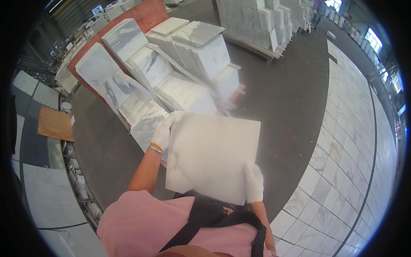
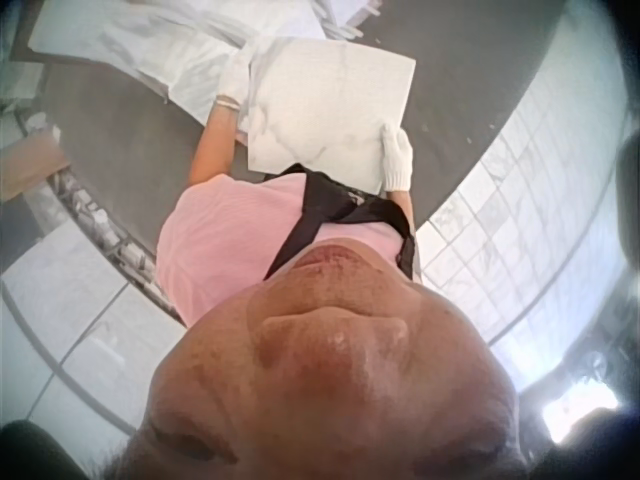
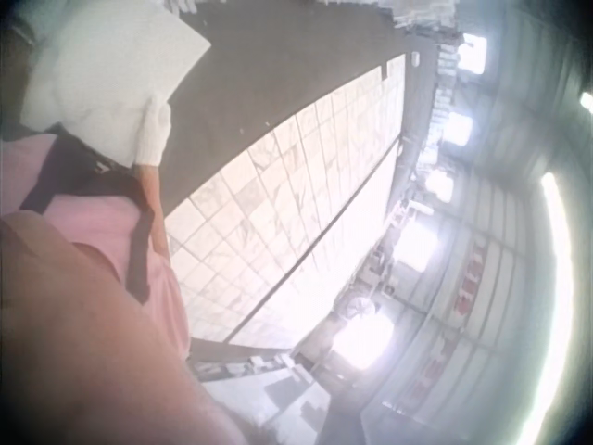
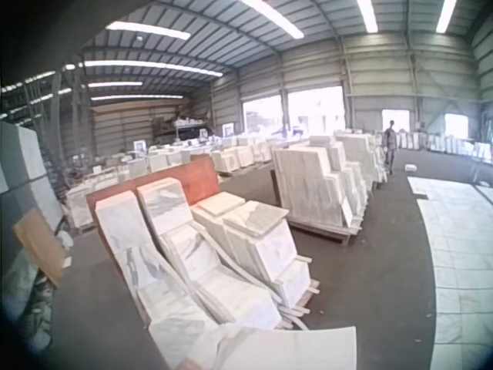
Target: The person picks up white rectangular tiles from a stack, places them on the floor, and then stacks them onto a pallet. The person repeats this process multiple times, handling the tiles with gloved hands.
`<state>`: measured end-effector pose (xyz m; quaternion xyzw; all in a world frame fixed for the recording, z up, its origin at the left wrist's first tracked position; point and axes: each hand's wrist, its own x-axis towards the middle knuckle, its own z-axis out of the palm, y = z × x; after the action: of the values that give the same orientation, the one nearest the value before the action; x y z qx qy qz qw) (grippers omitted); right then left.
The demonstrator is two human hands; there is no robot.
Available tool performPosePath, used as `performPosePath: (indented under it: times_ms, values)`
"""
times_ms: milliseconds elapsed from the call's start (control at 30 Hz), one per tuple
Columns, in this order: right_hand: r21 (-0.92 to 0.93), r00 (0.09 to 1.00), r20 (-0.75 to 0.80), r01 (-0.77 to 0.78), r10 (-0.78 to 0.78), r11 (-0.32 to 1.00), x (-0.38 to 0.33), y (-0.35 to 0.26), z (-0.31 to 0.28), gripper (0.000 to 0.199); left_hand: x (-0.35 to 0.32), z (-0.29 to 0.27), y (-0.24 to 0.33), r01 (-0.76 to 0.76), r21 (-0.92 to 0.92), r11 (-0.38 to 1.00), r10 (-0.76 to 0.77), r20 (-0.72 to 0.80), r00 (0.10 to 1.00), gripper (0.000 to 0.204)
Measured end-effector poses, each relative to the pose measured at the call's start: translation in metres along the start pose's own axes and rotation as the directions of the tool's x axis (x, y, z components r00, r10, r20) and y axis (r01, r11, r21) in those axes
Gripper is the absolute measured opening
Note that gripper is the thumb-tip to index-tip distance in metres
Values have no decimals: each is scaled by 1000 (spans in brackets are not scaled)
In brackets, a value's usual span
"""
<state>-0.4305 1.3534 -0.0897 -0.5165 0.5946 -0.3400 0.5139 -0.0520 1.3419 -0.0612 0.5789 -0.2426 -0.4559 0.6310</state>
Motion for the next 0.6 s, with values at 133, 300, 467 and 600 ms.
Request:
performPosePath:
  times_ms: [133, 300, 467, 600]
  values:
    - [-18, 994, 99, -46, 48, 999, 63, -8, -15, 49, 43, 19, -20, -22, -61, 998, 21, -18, 1000, 39]
    - [-31, 986, 165, -1, 6, 1000, 161, -25, -41, 48, 96, 59, -34, -301, 314, 900, 321, -12, 947, 39]
    - [-11, 960, 275, -45, 47, 999, 254, -53, -80, 48, 131, 110, -32, -65, 25, 998, 69, -182, 981, 40]
    - [12, 919, 382, -111, 98, 994, 313, -78, -97, 51, 139, 149, -25, -33, 31, 999, 41, -309, 950, 44]
